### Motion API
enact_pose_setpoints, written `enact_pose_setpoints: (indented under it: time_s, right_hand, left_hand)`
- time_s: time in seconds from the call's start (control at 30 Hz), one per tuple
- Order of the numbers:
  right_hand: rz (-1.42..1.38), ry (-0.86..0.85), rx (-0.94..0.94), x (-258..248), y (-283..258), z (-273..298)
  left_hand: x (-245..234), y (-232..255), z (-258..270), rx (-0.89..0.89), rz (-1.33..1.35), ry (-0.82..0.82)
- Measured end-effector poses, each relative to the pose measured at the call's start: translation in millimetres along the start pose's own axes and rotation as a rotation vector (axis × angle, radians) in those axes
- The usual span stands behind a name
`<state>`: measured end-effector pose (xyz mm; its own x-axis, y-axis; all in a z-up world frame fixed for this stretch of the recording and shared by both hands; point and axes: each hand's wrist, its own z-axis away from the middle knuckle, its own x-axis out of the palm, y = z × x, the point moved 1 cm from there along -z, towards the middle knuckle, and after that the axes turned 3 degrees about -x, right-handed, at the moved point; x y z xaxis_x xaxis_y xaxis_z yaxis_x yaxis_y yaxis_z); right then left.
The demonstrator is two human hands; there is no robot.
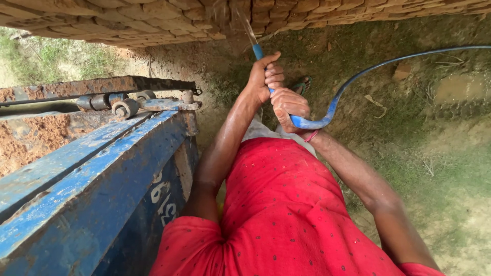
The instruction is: The person holds a blue hose and sprays water onto a stacked brick wall. They move the hose along the wall to wet different sections, then return to previously wet areas to continue spraying.
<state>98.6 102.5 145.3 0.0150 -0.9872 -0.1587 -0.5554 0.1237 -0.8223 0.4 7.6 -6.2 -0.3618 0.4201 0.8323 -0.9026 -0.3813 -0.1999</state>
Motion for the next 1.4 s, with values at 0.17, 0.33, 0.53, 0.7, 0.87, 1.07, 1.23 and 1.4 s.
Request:
enact_pose_setpoints:
  time_s: [0.17,0.33,0.53,0.7,0.87,1.07,1.23,1.4]
  right_hand:
    - [-0.008,-0.001,-0.01,6,3,1]
    - [-0.035,-0.019,-0.021,10,-1,-7]
    - [-0.065,-0.024,-0.059,20,2,-14]
    - [-0.064,-0.033,-0.068,23,5,-14]
    - [-0.049,-0.023,-0.046,18,8,-7]
    - [-0.049,-0.008,-0.025,8,6,8]
    - [0.016,0.01,0.039,-5,1,20]
    - [0.065,0.005,0.069,-17,-11,20]
  left_hand:
    - [1,-1,8,0.025,-0.014,0.031]
    - [-4,4,16,0.028,0.036,0.008]
    - [-6,14,28,0.072,0.023,-0.019]
    - [-3,16,32,0.098,-0.003,-0.018]
    - [-11,10,17,0.062,0.049,0.003]
    - [-21,-7,-6,0.021,0.038,0.042]
    - [-14,-26,-25,-0.076,0.048,0.064]
    - [-9,-40,-37,-0.104,0.049,0.034]
